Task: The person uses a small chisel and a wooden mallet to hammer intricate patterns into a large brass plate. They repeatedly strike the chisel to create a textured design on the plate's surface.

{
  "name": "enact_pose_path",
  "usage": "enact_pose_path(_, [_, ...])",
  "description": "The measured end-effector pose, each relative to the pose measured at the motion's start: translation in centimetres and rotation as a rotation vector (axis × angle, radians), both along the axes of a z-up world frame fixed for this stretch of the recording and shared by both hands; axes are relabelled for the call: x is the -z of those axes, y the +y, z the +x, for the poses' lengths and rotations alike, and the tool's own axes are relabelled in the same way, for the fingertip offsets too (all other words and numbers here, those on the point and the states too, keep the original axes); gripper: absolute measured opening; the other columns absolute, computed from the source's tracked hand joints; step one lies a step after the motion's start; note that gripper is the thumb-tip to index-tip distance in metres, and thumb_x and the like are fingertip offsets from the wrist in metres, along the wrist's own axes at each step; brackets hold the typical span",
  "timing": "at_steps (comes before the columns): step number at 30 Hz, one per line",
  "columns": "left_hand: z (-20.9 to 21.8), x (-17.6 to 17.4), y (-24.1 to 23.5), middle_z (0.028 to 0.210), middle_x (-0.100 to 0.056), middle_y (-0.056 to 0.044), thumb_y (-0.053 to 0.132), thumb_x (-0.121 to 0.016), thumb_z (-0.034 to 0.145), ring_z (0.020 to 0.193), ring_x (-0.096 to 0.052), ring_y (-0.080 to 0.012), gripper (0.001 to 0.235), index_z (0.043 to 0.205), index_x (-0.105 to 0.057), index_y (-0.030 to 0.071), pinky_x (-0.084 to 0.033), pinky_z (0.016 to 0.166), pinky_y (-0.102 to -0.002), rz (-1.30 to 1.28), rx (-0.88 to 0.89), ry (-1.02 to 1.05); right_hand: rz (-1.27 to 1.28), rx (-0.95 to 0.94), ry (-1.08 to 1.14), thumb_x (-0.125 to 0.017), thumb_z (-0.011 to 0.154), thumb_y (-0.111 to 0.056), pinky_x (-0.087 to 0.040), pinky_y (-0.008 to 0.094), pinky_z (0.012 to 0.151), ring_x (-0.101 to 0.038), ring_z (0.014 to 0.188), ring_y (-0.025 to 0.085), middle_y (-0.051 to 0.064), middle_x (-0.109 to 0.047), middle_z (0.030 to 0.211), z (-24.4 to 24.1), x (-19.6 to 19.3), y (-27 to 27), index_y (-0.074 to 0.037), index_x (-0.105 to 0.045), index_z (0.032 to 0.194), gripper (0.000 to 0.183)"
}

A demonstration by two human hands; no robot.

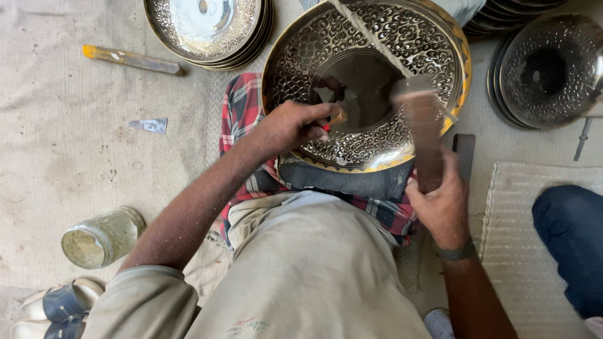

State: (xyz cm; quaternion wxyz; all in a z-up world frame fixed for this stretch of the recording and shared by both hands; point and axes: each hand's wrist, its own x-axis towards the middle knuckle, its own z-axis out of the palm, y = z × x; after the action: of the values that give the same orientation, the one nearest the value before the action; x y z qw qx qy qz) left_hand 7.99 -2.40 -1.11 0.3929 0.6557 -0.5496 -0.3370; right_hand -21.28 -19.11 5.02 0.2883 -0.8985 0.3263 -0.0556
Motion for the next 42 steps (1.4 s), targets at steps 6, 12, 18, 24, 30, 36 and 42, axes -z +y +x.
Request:
enact_pose_path(6, [-0.2,-0.3,0.1,0.097,-0.076,-0.011,0.019,-0.075,0.094,0.088,-0.078,-0.0271,0.049,0.138,-0.056,0.013,-0.06,0.076,-0.039,-0.045,-0.005,-0.045,0.153,0.107,-0.109,-0.081,0.079,-0.01,-0.054,0.05,0.09,-0.065,0.106,0.044,0.023,-0.068,0.116,-0.6,1.7,-0.9,-0.012,-0.051,0.143,0.072])
enact_pose_path(12, [-0.2,-0.3,0.1,0.099,-0.076,-0.013,0.021,-0.074,0.095,0.088,-0.077,-0.0272,0.049,0.139,-0.055,0.012,-0.059,0.077,-0.038,-0.053,-0.013,-0.053,0.157,0.103,-0.116,-0.076,0.083,-0.01,-0.057,0.045,0.092,-0.072,0.107,0.038,0.019,-0.072,0.115,-0.4,2.2,-1.6,-0.011,-0.053,0.139,0.061])
enact_pose_path(18, [-0.6,-0.6,0.6,0.102,-0.076,-0.015,0.014,-0.074,0.096,0.091,-0.078,-0.026,0.045,0.137,-0.056,0.011,-0.059,0.077,-0.036,-0.046,-0.065,-0.037,0.03,0.023,0.052,-0.078,0.079,-0.011,-0.053,0.051,0.092,-0.065,0.114,0.045,0.024,-0.068,0.125,-0.1,1.1,-0.5,-0.011,-0.052,0.146,0.072])
enact_pose_path(24, [-1.7,-0.9,1.5,0.099,-0.077,-0.01,0.019,-0.077,0.092,0.088,-0.08,-0.0226,0.048,0.133,-0.054,0.012,-0.062,0.078,-0.035,0.037,-0.23,0.082,0.097,0.032,-0.045,-0.077,0.077,-0.012,-0.051,0.05,0.097,-0.063,0.119,0.044,0.025,-0.065,0.13,-0.6,1.3,0.0,-0.009,-0.047,0.147,0.076])
enact_pose_path(30, [-1.4,-1.2,0.8,0.095,-0.076,-0.012,0.021,-0.079,0.089,0.083,-0.077,-0.0269,0.053,0.138,-0.058,0.016,-0.06,0.072,-0.039,0.085,-0.125,-0.073,0.061,0.04,-0.028,-0.076,0.077,-0.009,-0.053,0.048,0.096,-0.066,0.118,0.042,0.023,-0.067,0.13,0.1,1.4,0.1,-0.011,-0.05,0.15,0.077])
enact_pose_path(36, [-1.3,-0.9,0.7,0.093,-0.077,-0.01,0.022,-0.079,0.09,0.083,-0.078,-0.0246,0.053,0.138,-0.058,0.017,-0.061,0.072,-0.037,0.116,-0.106,-0.062,0.314,0.103,-0.216,-0.079,0.084,-0.007,-0.055,0.047,0.09,-0.065,0.1,0.039,0.02,-0.066,0.112,0.8,0.8,-0.5,-0.011,-0.052,0.139,0.061])
enact_pose_path(42, [-1.1,-0.7,0.7,0.093,-0.077,-0.011,0.02,-0.079,0.09,0.082,-0.078,-0.0243,0.053,0.138,-0.058,0.015,-0.06,0.072,-0.038,0.085,-0.093,-0.038,0.323,0.082,-0.075,-0.076,0.078,-0.006,-0.057,0.043,0.087,-0.069,0.1,0.033,0.017,-0.069,0.111,0.4,0.6,-0.3,-0.012,-0.052,0.141,0.067])
